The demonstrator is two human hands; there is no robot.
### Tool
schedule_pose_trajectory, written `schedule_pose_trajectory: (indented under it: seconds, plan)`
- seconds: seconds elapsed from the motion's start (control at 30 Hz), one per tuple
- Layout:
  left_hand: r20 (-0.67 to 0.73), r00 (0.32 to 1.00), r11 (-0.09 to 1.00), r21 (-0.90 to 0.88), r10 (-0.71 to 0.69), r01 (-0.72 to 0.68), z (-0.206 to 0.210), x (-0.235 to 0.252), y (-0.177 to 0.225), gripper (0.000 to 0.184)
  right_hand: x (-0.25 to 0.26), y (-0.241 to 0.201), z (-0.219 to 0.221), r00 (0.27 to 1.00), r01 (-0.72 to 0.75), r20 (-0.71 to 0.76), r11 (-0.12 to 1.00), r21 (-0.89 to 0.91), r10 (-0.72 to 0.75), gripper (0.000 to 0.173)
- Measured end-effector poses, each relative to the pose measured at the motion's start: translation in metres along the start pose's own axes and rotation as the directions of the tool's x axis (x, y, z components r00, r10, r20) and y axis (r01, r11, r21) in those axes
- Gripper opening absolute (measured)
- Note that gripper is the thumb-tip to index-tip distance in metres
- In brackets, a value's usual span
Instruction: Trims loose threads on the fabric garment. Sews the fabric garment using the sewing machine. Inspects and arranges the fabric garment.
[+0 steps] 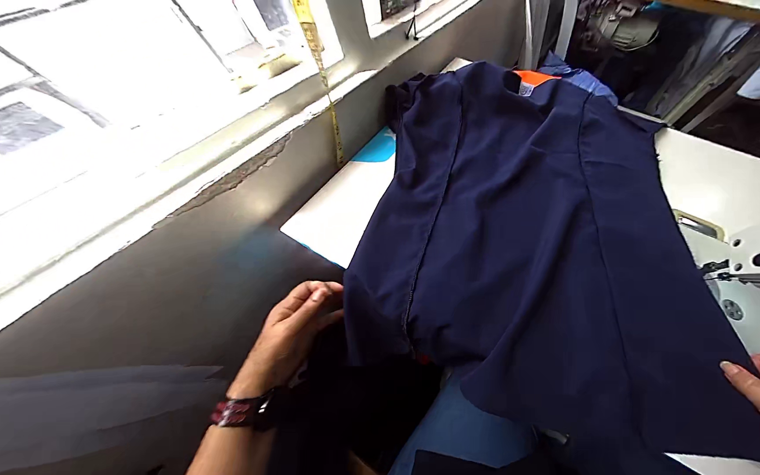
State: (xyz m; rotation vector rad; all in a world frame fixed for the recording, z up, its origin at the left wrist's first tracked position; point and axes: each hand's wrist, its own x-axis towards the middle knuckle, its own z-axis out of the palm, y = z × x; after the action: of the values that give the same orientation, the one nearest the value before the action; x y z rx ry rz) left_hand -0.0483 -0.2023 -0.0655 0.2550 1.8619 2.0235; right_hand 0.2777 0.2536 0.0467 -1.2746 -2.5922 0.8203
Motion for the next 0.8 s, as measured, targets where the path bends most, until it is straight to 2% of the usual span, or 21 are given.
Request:
schedule_pose_trajectory:
  seconds: [0.07, 0.1, 0.17, 0.2, 0.23, 0.3, 0.33, 0.37, 0.43, 0.47, 0.5, 0.53, 0.57, 0.6, 0.63, 0.67, 0.7, 0.73, 0.8]
  plan:
    - [0.118, 0.981, 0.988, 0.020, -0.157, 0.156, -0.002, 0.005, 0.008, 0.054, -0.004, 0.001, 0.004, 0.993, 0.041, -0.111, 0.996, 0.083, -0.031, 0.031]
    - [0.153, 0.966, 0.977, 0.070, -0.209, 0.200, 0.004, 0.005, 0.010, 0.055, -0.005, 0.001, 0.005, 0.990, 0.053, -0.140, 0.990, 0.127, -0.035, 0.037]
    - [0.122, 0.976, 0.974, 0.158, -0.181, 0.161, 0.017, 0.001, 0.020, 0.016, -0.007, -0.002, 0.003, 0.984, 0.087, -0.164, 0.988, 0.131, -0.065, 0.048]
    - [0.054, 0.993, 0.975, 0.200, -0.107, 0.095, 0.020, -0.002, 0.031, 0.009, -0.008, -0.003, -0.001, 0.981, 0.110, -0.170, 0.991, 0.077, -0.096, 0.043]
    - [-0.040, 0.999, 0.972, 0.234, 0.000, 0.010, 0.022, -0.006, 0.047, 0.011, -0.008, -0.003, -0.005, 0.978, 0.131, -0.163, 0.991, 0.007, -0.129, 0.036]
    - [-0.186, 0.951, 0.940, 0.286, 0.247, -0.188, 0.032, -0.010, 0.088, 0.015, -0.005, -0.002, -0.007, 0.961, 0.198, -0.168, 0.971, -0.133, -0.218, 0.028]
    - [-0.184, 0.919, 0.915, 0.282, 0.348, -0.290, 0.048, -0.012, 0.110, 0.016, -0.004, -0.004, -0.003, 0.932, 0.268, -0.198, 0.946, -0.182, -0.302, 0.026]
    - [-0.115, 0.893, 0.877, 0.278, 0.435, -0.391, 0.073, -0.016, 0.127, 0.015, -0.002, -0.009, 0.004, 0.882, 0.360, -0.242, 0.909, -0.210, -0.405, 0.026]
    - [0.209, 0.833, 0.761, 0.340, 0.512, -0.553, 0.148, -0.028, 0.140, 0.010, -0.002, -0.030, 0.020, 0.783, 0.508, -0.299, 0.838, -0.200, -0.546, 0.029]
    - [0.434, 0.788, 0.712, 0.368, 0.438, -0.598, 0.190, -0.037, 0.133, 0.013, -0.006, -0.042, 0.026, 0.773, 0.538, -0.295, 0.826, -0.167, -0.562, 0.030]
    - [0.661, 0.698, 0.680, 0.380, 0.274, -0.627, 0.226, -0.048, 0.121, 0.027, -0.010, -0.049, 0.029, 0.779, 0.545, -0.284, 0.828, -0.132, -0.558, 0.031]
    - [0.835, 0.541, 0.658, 0.353, 0.098, -0.665, 0.253, -0.059, 0.109, 0.042, -0.012, -0.050, 0.030, 0.796, 0.534, -0.270, 0.839, -0.105, -0.541, 0.030]
    - [0.934, 0.357, 0.624, 0.272, 0.012, -0.733, 0.269, -0.070, 0.097, 0.049, -0.012, -0.046, 0.029, 0.822, 0.506, -0.254, 0.858, -0.088, -0.510, 0.028]
    - [0.982, 0.186, 0.581, 0.131, 0.035, -0.803, 0.275, -0.076, 0.087, 0.045, -0.010, -0.038, 0.027, 0.851, 0.466, -0.233, 0.881, -0.077, -0.470, 0.025]
    - [0.994, 0.020, 0.553, -0.042, 0.106, -0.832, 0.274, -0.077, 0.081, 0.031, -0.010, -0.030, 0.026, 0.880, 0.425, -0.208, 0.903, -0.058, -0.428, 0.023]
    - [0.977, -0.115, 0.556, -0.198, 0.180, -0.808, 0.270, -0.074, 0.083, 0.021, -0.011, -0.023, 0.025, 0.902, 0.390, -0.185, 0.920, -0.043, -0.391, 0.023]
    - [0.949, -0.187, 0.569, -0.302, 0.253, -0.765, 0.266, -0.066, 0.089, 0.022, -0.011, -0.019, 0.025, 0.918, 0.361, -0.165, 0.932, -0.029, -0.360, 0.023]
    - [0.928, -0.188, 0.547, -0.345, 0.323, -0.763, 0.261, -0.056, 0.098, 0.026, -0.011, -0.016, 0.026, 0.927, 0.344, -0.154, 0.939, -0.016, -0.342, 0.024]
    - [0.901, -0.058, 0.454, -0.272, 0.430, -0.848, 0.258, -0.027, 0.115, 0.028, -0.010, -0.016, 0.028, 0.932, 0.332, -0.151, 0.943, -0.003, -0.328, 0.019]
